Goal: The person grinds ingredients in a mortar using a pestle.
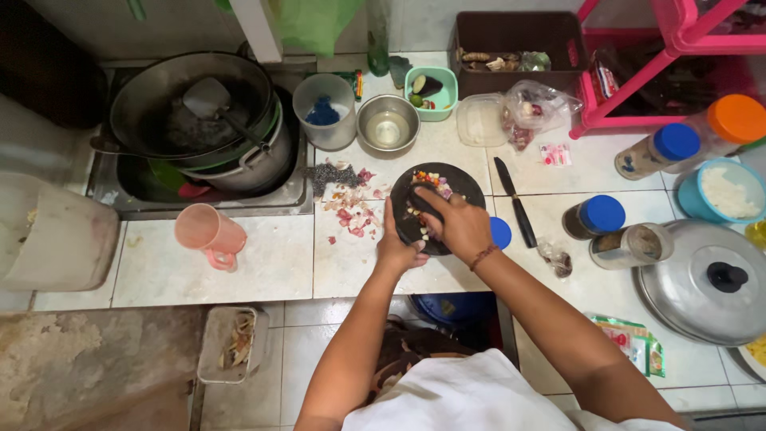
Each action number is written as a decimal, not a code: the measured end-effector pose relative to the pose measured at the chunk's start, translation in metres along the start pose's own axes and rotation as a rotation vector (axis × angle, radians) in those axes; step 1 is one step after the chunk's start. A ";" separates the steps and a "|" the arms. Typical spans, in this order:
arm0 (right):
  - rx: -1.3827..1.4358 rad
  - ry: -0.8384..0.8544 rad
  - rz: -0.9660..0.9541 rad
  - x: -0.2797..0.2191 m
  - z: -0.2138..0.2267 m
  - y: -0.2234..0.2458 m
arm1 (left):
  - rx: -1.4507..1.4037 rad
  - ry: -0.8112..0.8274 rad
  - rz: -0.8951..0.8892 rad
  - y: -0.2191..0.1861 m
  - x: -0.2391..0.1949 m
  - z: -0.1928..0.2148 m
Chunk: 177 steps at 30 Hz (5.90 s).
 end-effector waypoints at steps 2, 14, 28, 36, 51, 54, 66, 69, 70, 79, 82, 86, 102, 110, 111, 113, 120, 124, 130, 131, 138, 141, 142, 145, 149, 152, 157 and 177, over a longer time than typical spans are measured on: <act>-0.017 -0.001 -0.035 -0.001 0.010 0.004 | -0.021 0.004 -0.025 0.005 0.006 -0.001; 0.002 -0.030 0.026 -0.007 0.000 0.000 | -0.013 -0.015 -0.001 0.002 -0.001 -0.001; -0.046 0.036 0.079 0.005 -0.001 -0.002 | -0.027 0.003 -0.008 0.005 0.002 0.000; -0.133 0.040 0.067 -0.009 -0.010 0.014 | -0.014 0.004 -0.049 0.006 0.007 -0.001; -0.079 0.048 0.116 -0.002 -0.006 0.012 | -0.018 0.000 0.042 0.003 0.004 -0.002; -0.022 0.066 0.108 0.008 -0.002 -0.002 | -0.006 -0.005 -0.009 0.005 0.006 -0.001; -0.077 0.093 0.243 0.013 0.004 -0.001 | -0.019 0.000 0.048 0.002 0.005 -0.001; -0.080 0.217 0.161 0.027 0.015 -0.005 | -0.006 0.012 0.056 0.001 0.005 0.001; -0.079 0.218 0.158 0.026 0.020 -0.006 | -0.004 0.014 0.059 0.003 0.004 0.000; -0.087 0.131 0.251 0.020 0.008 0.000 | -0.042 0.039 0.026 0.006 0.008 0.000; -0.069 0.281 0.148 0.032 0.011 -0.010 | -0.025 0.034 -0.020 0.008 0.004 0.001; -0.036 0.325 -0.067 0.052 0.000 -0.018 | -0.084 0.048 -0.003 0.007 0.010 0.002; -0.197 0.328 -0.074 0.023 -0.014 0.011 | -0.081 0.030 0.007 -0.003 0.003 0.000; -0.098 0.502 -0.006 0.042 -0.020 -0.007 | -0.096 0.032 -0.029 0.005 0.011 0.000; -0.127 0.536 0.025 0.030 -0.017 -0.001 | -0.108 0.049 -0.068 0.006 0.010 0.001; -0.169 0.485 -0.016 0.011 -0.015 0.016 | -0.061 0.025 -0.065 0.002 0.007 -0.001; -0.011 0.513 -0.018 0.049 -0.026 -0.033 | -0.054 0.056 -0.010 -0.006 0.003 0.002; 0.451 0.324 0.282 0.041 -0.026 -0.048 | -0.118 0.093 0.017 0.002 0.009 0.003; -0.235 0.318 0.212 0.012 -0.021 -0.002 | -0.033 0.040 0.048 -0.007 0.008 0.002; -0.231 0.288 0.184 0.020 -0.023 -0.002 | -0.033 0.044 0.044 -0.007 0.008 0.002; 0.216 0.606 -0.186 0.059 -0.019 -0.029 | -0.033 0.058 -0.016 -0.001 0.011 0.004; 0.024 0.339 0.068 0.017 -0.013 -0.004 | -0.046 0.055 -0.018 -0.001 0.010 0.007; 0.026 0.346 0.065 0.017 -0.014 0.000 | -0.045 0.054 -0.010 -0.001 0.008 0.007; -0.183 0.381 0.034 0.021 -0.019 0.007 | -0.043 0.035 -0.059 -0.005 0.007 0.004; -0.022 0.411 0.025 0.057 -0.030 -0.018 | 0.022 0.031 -0.025 -0.006 0.008 0.007; 0.065 0.487 0.058 0.045 -0.030 -0.018 | 0.002 0.043 -0.038 0.002 0.006 0.009; -0.142 0.407 0.007 0.016 -0.017 0.019 | -0.045 0.043 -0.060 -0.007 0.008 0.007; 0.364 0.462 0.032 0.072 -0.009 -0.063 | -0.057 0.058 0.023 0.021 -0.028 -0.018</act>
Point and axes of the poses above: each hand's wrist, its own x-axis towards the middle knuckle, its own z-axis out of the back of the hand, y = z × x, the point moved 1 cm from there along x, towards the middle knuckle, and after that the axes turned 13 degrees about -y, right-handed, at the moved point
